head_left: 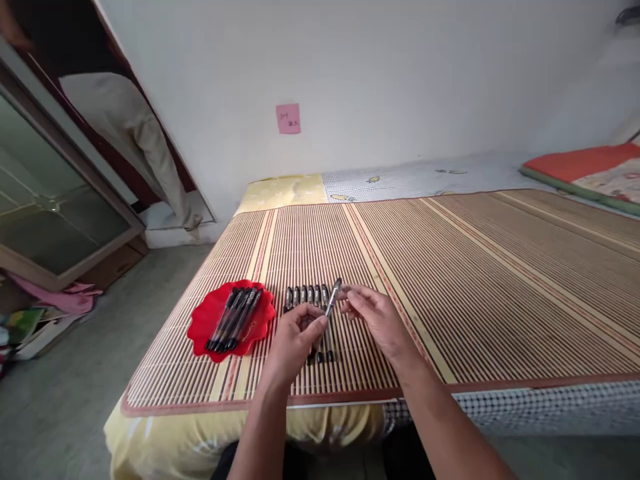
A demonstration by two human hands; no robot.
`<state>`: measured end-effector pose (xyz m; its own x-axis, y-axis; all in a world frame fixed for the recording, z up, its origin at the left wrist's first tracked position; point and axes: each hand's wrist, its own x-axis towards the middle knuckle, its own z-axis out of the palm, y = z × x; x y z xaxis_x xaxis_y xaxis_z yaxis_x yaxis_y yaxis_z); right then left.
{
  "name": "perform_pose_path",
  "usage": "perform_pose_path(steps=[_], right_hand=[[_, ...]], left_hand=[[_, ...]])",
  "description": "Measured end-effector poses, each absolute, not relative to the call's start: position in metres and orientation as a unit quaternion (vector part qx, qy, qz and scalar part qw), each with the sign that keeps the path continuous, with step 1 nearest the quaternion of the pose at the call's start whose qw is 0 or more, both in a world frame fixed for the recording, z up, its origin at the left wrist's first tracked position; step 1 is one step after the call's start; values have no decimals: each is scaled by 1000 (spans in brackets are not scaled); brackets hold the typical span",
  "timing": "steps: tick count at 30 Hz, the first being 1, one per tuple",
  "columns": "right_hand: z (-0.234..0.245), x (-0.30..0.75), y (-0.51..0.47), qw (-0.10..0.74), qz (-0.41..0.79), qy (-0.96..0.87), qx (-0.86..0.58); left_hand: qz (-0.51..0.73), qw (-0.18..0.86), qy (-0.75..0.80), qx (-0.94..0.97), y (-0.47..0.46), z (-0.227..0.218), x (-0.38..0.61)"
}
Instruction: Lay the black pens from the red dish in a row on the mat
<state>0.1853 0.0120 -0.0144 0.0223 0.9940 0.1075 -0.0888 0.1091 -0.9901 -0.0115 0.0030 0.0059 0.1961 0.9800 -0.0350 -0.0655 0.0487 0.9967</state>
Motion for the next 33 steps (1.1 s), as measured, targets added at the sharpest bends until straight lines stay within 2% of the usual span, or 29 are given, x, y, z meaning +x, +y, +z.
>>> perform_pose_path(steps=[13,19,22,25,29,33], right_hand=[[-7,191,7,539,624,-443,-352],[-16,193,9,549,598,-429,-396],[-22,206,16,600,542,-400,-433],[-23,221,29,618,476,-407,-476],[-19,219,52,499,431,-505,-557],[-21,200,75,356,359,-583,-637]], left_hand=[[384,690,351,504,-4,-3,15],[367,653,391,535,-6,-6,20],[298,649,405,571,-4,-6,10],[329,622,431,565,3,-5,-9],[448,568,475,501,15,-5,-35],[486,585,469,448,19,-5,-47]])
